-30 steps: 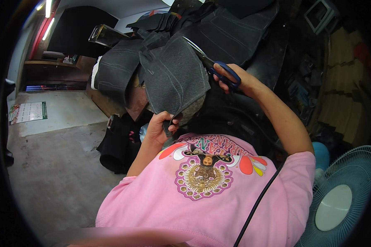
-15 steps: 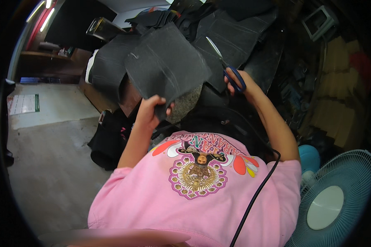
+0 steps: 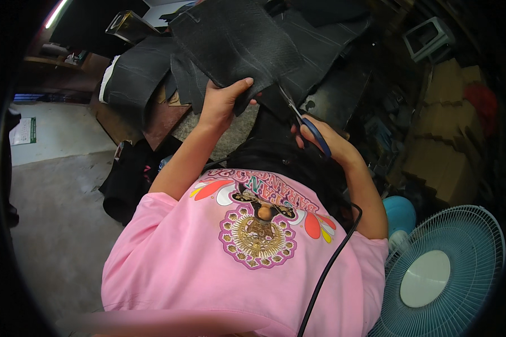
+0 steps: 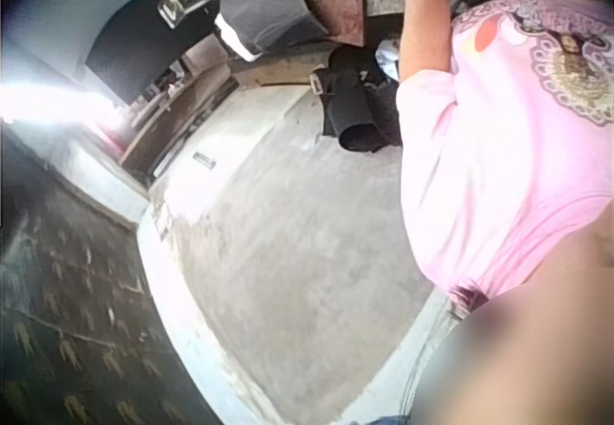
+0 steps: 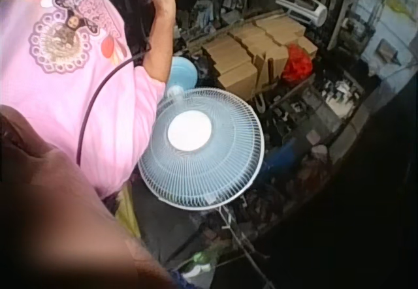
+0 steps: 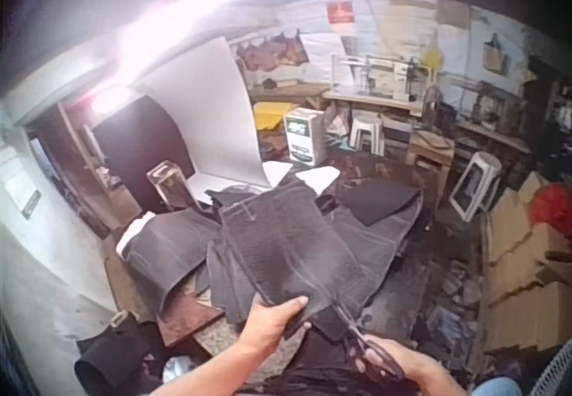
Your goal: The person uses shears to cut multiple pieces of black fabric on a worktable. They repeatedly pick up fabric pieces, align them, cut along marked lines, and place the cut pieces back on the table.
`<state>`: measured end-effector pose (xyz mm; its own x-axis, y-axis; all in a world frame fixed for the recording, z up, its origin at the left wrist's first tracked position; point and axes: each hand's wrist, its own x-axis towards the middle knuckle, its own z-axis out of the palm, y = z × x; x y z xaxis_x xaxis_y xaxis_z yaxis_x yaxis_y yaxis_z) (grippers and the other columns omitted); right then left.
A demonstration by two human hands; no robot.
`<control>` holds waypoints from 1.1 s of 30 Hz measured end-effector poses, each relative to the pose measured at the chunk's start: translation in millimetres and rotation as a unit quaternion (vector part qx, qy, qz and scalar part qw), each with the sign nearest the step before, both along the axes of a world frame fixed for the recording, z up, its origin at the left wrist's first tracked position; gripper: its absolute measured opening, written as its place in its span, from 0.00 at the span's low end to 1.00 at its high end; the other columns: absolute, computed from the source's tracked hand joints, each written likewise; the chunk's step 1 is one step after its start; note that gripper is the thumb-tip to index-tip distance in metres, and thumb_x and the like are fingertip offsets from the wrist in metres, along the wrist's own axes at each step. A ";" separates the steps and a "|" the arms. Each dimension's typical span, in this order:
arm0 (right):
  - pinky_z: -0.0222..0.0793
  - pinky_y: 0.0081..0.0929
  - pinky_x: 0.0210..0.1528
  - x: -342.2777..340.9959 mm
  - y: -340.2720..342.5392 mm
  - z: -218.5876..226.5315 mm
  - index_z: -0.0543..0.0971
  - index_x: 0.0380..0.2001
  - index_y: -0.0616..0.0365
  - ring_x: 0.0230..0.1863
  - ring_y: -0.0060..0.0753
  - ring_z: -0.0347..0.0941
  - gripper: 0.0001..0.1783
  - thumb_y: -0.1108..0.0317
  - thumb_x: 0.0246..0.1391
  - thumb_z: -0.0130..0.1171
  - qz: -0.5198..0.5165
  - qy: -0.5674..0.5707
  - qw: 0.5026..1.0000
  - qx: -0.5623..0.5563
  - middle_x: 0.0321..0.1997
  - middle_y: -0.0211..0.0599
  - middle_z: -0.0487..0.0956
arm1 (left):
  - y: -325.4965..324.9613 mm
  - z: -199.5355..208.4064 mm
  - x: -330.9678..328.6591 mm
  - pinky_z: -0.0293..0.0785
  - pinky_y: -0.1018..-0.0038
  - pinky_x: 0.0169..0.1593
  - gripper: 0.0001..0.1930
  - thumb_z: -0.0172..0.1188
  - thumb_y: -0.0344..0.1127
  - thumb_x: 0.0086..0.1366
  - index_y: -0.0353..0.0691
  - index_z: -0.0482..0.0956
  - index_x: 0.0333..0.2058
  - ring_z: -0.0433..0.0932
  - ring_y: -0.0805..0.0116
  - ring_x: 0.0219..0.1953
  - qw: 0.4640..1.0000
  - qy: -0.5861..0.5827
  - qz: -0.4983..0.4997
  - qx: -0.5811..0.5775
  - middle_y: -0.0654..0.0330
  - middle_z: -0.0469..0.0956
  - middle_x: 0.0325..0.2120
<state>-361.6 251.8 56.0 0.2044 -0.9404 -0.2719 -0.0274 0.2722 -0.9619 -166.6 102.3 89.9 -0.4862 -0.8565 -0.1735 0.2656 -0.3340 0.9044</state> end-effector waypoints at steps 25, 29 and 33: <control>0.62 0.14 0.22 19.0 3.5 3.2 0.72 0.29 0.58 0.16 0.16 0.64 0.31 0.36 0.55 0.47 -0.116 -0.130 0.984 0.033 0.14 0.25 0.68 | 12.7 -7.8 -2.6 0.77 0.75 0.29 0.23 0.62 0.28 0.54 0.32 0.66 0.47 0.79 0.67 0.33 0.991 -0.015 -0.124 0.038 0.54 0.76 0.35; 0.59 0.14 0.21 12.9 5.0 3.5 0.72 0.28 0.59 0.16 0.15 0.61 0.32 0.35 0.54 0.47 -0.114 -0.045 0.991 0.045 0.13 0.25 0.67 | -2.8 -9.5 4.2 0.74 0.68 0.44 0.25 0.63 0.42 0.53 0.35 0.69 0.46 0.76 0.65 0.39 0.994 0.017 -0.028 0.102 0.57 0.76 0.34; 0.59 0.16 0.22 10.3 2.8 2.5 0.73 0.28 0.59 0.17 0.18 0.63 0.32 0.35 0.55 0.46 -0.082 -0.061 0.994 0.036 0.14 0.26 0.68 | -14.1 -14.1 4.3 0.73 0.71 0.45 0.20 0.62 0.33 0.55 0.33 0.70 0.45 0.76 0.66 0.40 0.999 -0.011 0.003 0.036 0.56 0.76 0.36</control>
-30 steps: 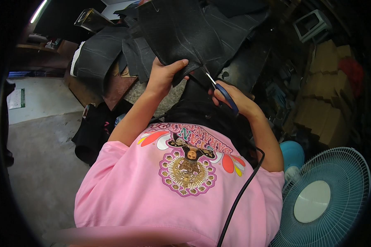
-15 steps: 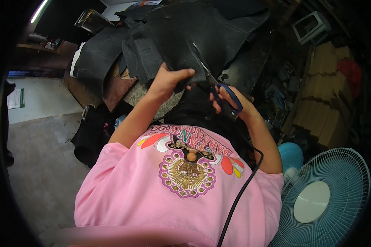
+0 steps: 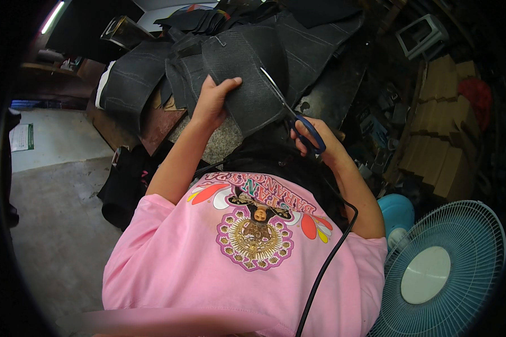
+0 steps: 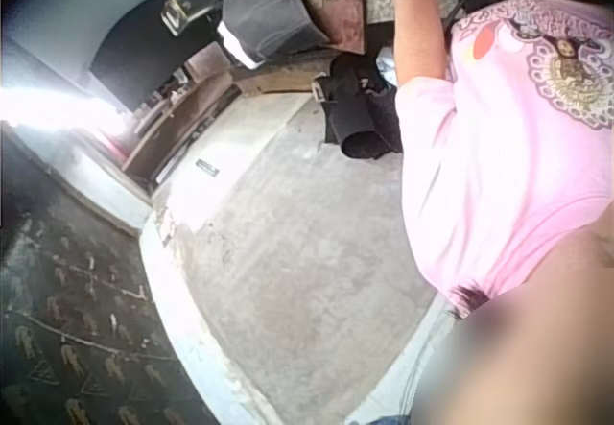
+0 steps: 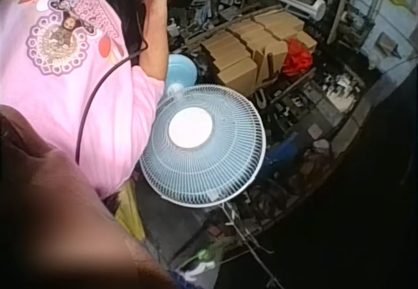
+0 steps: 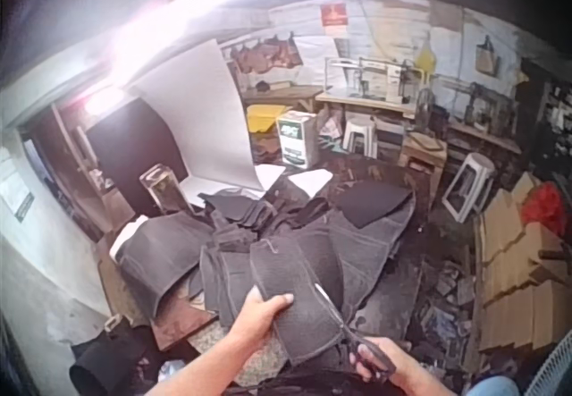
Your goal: The person uses shears to cut multiple pieces of black fabric on a worktable. They repeatedly pick up fabric pieces, align them, cut along marked lines, and place the cut pieces back on the table.
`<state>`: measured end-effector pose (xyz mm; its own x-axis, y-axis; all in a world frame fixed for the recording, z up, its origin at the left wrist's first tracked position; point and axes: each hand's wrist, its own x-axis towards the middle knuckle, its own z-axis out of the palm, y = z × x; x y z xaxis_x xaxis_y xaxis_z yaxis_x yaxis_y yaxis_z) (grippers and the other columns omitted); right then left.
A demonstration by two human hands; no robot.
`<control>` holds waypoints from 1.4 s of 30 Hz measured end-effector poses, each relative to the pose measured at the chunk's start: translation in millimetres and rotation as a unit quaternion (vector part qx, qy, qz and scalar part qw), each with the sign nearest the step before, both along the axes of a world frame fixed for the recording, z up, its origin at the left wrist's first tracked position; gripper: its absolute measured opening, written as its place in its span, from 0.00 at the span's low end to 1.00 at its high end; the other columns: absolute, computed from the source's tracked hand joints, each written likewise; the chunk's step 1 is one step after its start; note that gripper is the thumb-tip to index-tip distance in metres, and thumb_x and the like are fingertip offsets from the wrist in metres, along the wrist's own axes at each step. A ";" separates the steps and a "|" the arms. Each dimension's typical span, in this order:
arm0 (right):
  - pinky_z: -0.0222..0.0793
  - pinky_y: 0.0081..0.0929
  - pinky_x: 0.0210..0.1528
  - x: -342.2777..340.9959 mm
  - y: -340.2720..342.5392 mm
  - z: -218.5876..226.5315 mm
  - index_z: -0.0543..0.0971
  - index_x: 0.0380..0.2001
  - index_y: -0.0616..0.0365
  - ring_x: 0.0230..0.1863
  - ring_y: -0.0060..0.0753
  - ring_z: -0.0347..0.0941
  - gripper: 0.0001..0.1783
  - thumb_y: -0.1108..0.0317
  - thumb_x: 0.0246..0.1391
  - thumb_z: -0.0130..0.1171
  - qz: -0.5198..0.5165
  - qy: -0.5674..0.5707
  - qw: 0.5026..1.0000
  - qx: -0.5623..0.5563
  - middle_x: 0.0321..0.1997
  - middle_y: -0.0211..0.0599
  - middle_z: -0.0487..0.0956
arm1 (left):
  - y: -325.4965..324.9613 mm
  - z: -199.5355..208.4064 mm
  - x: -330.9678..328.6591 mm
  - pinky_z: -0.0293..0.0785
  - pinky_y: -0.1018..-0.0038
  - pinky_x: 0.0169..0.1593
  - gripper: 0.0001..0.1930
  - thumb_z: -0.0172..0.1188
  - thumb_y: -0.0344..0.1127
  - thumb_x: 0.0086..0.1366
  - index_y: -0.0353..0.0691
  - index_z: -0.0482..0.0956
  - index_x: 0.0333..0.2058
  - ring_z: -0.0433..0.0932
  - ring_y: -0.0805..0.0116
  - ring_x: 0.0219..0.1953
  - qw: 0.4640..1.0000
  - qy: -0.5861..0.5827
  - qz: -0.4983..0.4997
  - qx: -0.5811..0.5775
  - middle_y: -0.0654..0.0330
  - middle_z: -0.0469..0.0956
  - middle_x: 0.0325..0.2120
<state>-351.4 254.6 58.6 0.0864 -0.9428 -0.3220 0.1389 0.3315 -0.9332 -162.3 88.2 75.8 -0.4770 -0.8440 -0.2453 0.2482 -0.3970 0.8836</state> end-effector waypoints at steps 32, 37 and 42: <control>0.61 0.17 0.38 1.8 -20.9 -0.9 0.72 0.38 0.60 0.31 0.20 0.67 0.32 0.37 0.58 0.42 -0.017 -0.048 0.994 -0.099 0.24 0.29 0.73 | 17.3 7.4 1.4 0.75 0.74 0.41 0.17 0.60 0.28 0.54 0.31 0.72 0.43 0.78 0.69 0.36 0.985 -0.016 -0.173 0.011 0.57 0.77 0.35; 0.58 0.20 0.42 -1.7 -20.6 0.2 0.71 0.42 0.59 0.33 0.22 0.67 0.36 0.34 0.57 0.38 0.061 -0.064 0.992 -0.091 0.28 0.29 0.72 | 10.9 20.5 11.7 0.74 0.74 0.42 0.17 0.61 0.29 0.53 0.32 0.73 0.43 0.77 0.69 0.36 0.988 -0.007 -0.145 0.049 0.58 0.77 0.34; 0.61 0.18 0.39 1.1 -25.7 4.9 0.72 0.38 0.59 0.30 0.20 0.67 0.33 0.36 0.58 0.41 0.000 -0.067 0.990 -0.124 0.23 0.29 0.72 | 22.8 21.6 14.1 0.73 0.72 0.45 0.17 0.58 0.28 0.54 0.31 0.72 0.44 0.77 0.67 0.38 0.972 -0.025 -0.233 0.026 0.56 0.77 0.36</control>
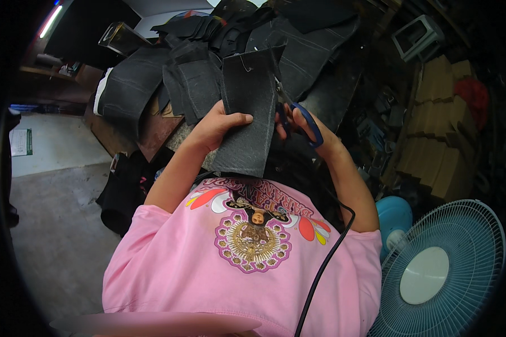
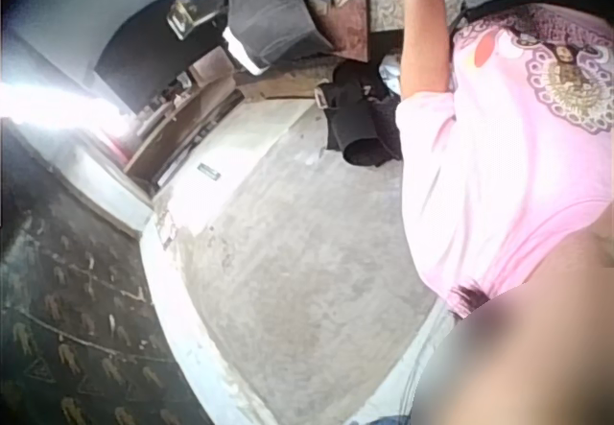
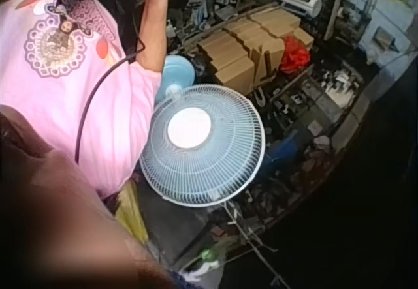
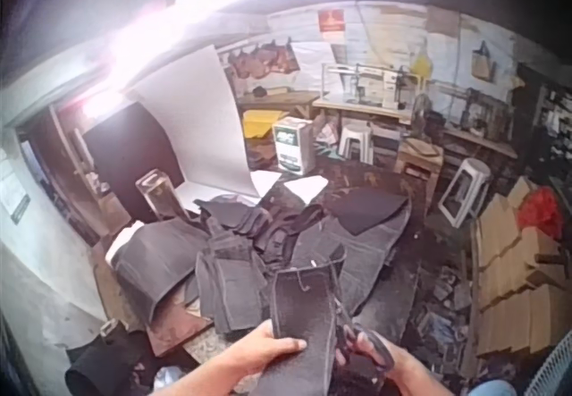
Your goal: The person uses shears to cut multiple pieces of black fabric on a worktable. They repeatedly pick up fabric pieces, align them, cut along marked lines, and place the cut pieces back on the table.
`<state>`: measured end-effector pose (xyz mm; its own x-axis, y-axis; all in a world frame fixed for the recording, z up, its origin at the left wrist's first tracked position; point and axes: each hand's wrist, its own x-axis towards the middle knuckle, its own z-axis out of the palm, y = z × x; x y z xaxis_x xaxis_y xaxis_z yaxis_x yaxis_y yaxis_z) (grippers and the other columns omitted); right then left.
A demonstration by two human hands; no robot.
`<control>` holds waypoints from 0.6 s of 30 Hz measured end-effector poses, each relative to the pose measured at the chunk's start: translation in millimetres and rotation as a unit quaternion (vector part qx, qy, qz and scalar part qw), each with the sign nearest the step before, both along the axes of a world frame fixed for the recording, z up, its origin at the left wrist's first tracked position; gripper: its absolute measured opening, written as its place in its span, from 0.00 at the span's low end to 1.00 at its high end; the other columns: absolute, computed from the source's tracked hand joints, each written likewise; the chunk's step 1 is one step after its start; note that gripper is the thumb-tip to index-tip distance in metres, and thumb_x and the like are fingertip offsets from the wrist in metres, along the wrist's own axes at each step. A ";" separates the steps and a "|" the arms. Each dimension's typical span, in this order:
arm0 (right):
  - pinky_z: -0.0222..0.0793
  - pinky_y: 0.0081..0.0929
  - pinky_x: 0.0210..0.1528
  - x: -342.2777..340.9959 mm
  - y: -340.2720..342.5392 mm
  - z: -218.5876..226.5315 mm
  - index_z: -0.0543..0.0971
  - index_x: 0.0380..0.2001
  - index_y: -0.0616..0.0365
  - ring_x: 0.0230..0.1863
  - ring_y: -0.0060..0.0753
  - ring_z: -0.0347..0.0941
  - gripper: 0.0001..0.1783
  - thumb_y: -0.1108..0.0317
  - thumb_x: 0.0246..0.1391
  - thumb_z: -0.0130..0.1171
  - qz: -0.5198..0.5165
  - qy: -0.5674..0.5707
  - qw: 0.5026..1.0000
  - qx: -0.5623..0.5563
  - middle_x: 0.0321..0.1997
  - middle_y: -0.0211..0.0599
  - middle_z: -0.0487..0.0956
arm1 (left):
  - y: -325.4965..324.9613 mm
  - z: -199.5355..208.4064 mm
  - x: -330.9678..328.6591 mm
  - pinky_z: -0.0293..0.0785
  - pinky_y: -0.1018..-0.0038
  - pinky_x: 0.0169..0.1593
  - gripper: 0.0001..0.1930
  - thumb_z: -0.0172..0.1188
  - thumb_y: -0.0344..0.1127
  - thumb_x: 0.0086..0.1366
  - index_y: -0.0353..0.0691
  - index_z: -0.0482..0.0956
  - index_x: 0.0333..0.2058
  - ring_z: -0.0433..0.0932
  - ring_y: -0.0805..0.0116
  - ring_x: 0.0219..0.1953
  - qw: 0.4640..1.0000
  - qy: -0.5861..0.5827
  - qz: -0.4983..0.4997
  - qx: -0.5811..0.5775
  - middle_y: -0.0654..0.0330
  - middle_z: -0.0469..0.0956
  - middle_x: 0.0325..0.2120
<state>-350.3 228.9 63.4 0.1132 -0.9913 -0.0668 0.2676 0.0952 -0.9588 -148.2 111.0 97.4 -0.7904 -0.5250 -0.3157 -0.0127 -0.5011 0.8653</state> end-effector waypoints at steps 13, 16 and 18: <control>0.63 0.16 0.25 9.8 8.2 16.9 0.73 0.33 0.61 0.19 0.17 0.65 0.39 0.29 0.48 0.48 0.005 -0.078 0.996 0.039 0.16 0.27 0.69 | 2.4 -24.0 -3.9 0.71 0.74 0.47 0.21 0.65 0.34 0.56 0.34 0.72 0.47 0.74 0.69 0.44 0.981 0.023 0.051 -0.185 0.57 0.75 0.42; 0.61 0.16 0.23 11.2 7.9 17.7 0.72 0.32 0.60 0.17 0.17 0.64 0.40 0.27 0.46 0.47 -0.021 -0.043 0.998 0.049 0.14 0.25 0.67 | 3.4 -18.3 -9.1 0.72 0.73 0.48 0.22 0.65 0.35 0.56 0.32 0.73 0.47 0.75 0.70 0.42 0.987 0.026 0.057 -0.146 0.56 0.77 0.41; 0.60 0.15 0.20 9.8 5.4 16.1 0.71 0.33 0.59 0.15 0.15 0.62 0.41 0.26 0.45 0.46 -0.033 0.010 0.998 0.056 0.13 0.23 0.66 | 3.1 -17.5 -12.9 0.72 0.74 0.45 0.19 0.64 0.34 0.57 0.31 0.75 0.45 0.76 0.72 0.39 0.987 0.027 0.073 -0.142 0.58 0.79 0.36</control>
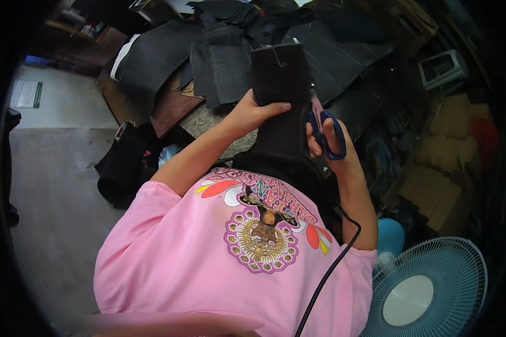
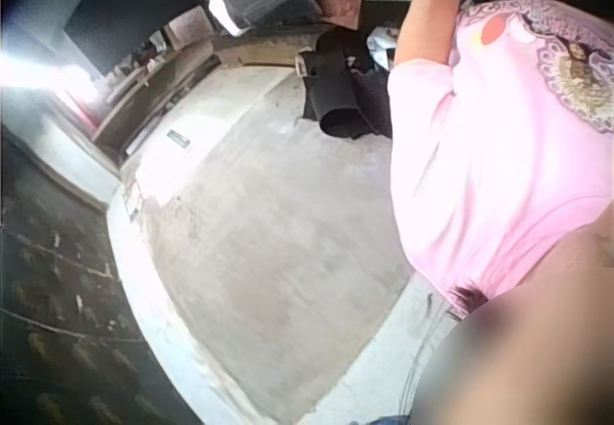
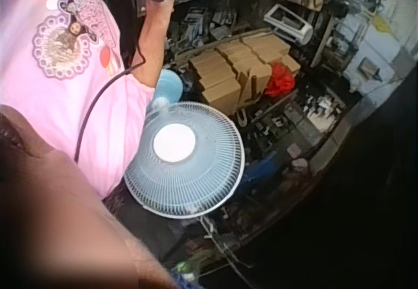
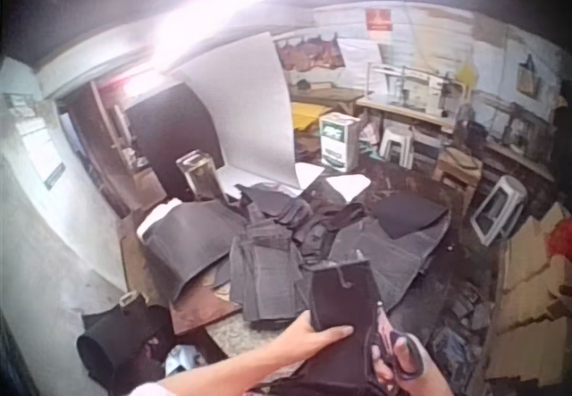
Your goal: The person uses shears to cut multiple pieces of black fabric on a worktable. They repeatedly pick up fabric pieces, align them, cut along marked lines, and place the cut pieces back on the table.
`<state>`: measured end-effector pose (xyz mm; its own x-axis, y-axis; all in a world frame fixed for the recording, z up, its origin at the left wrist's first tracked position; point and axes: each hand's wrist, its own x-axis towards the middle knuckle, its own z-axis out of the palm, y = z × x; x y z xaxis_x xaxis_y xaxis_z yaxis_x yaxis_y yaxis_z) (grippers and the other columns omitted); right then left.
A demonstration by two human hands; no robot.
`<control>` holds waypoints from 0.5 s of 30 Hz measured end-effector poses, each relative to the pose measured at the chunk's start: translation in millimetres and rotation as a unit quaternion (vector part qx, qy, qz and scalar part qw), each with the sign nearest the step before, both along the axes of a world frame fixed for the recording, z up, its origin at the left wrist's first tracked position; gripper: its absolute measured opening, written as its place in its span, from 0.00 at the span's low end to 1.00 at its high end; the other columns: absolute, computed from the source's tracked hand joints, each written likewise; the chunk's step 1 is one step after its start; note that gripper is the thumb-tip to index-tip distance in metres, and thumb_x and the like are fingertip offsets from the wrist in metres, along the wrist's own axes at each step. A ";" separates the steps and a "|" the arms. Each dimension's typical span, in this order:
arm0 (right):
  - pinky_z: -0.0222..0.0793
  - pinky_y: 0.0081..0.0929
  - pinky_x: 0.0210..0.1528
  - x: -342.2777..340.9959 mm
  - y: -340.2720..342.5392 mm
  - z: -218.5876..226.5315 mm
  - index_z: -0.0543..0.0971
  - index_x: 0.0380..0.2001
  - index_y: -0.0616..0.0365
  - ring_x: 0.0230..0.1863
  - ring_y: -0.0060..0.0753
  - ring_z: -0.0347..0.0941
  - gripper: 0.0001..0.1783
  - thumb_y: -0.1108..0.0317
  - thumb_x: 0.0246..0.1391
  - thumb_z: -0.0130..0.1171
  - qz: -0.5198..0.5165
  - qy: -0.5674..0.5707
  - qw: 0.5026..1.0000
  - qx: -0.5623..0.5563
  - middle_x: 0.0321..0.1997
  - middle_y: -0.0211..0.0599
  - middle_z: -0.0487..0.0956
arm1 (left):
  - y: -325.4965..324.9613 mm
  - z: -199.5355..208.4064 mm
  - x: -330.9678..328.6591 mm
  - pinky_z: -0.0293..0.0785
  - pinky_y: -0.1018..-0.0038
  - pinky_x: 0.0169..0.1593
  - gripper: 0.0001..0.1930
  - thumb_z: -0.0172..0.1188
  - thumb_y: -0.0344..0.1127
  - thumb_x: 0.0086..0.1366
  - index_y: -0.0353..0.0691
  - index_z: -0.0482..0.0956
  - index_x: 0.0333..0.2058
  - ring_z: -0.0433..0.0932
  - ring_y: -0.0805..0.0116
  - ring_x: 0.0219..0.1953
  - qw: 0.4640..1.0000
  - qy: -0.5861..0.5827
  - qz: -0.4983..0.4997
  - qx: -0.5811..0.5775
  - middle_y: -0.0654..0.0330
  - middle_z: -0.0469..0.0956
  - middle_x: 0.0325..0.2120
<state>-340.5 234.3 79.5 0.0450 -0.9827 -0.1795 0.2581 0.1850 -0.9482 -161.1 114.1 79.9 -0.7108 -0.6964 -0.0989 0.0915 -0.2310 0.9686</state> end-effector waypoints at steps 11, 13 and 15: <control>0.64 0.17 0.28 -26.1 -14.6 -69.2 0.73 0.30 0.59 0.19 0.19 0.67 0.30 0.38 0.58 0.45 -0.120 0.064 0.988 0.077 0.16 0.28 0.71 | -50.0 -29.1 23.1 0.78 0.67 0.39 0.20 0.63 0.30 0.53 0.26 0.67 0.42 0.79 0.61 0.36 0.957 -0.070 0.236 0.153 0.48 0.75 0.36; 0.64 0.17 0.28 -31.8 -4.7 -82.1 0.73 0.30 0.59 0.19 0.19 0.67 0.31 0.38 0.57 0.45 -0.137 0.060 0.985 0.088 0.16 0.28 0.71 | -66.7 -40.1 42.4 0.78 0.68 0.38 0.20 0.63 0.28 0.53 0.27 0.67 0.43 0.79 0.61 0.35 0.966 -0.070 0.233 0.093 0.48 0.76 0.37; 0.64 0.17 0.28 -34.0 8.1 -91.1 0.73 0.30 0.60 0.19 0.20 0.68 0.31 0.38 0.58 0.44 -0.154 0.054 0.980 0.111 0.15 0.28 0.71 | -89.2 -49.8 64.1 0.77 0.70 0.38 0.23 0.63 0.28 0.52 0.29 0.68 0.46 0.79 0.63 0.36 0.974 -0.082 0.209 -0.014 0.50 0.76 0.39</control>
<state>-374.5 242.4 -11.5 -0.2782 -0.8833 -0.3773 0.2351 0.3183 -0.9184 -97.0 25.0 30.1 -0.3411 -0.9255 -0.1645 0.0152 -0.1804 0.9835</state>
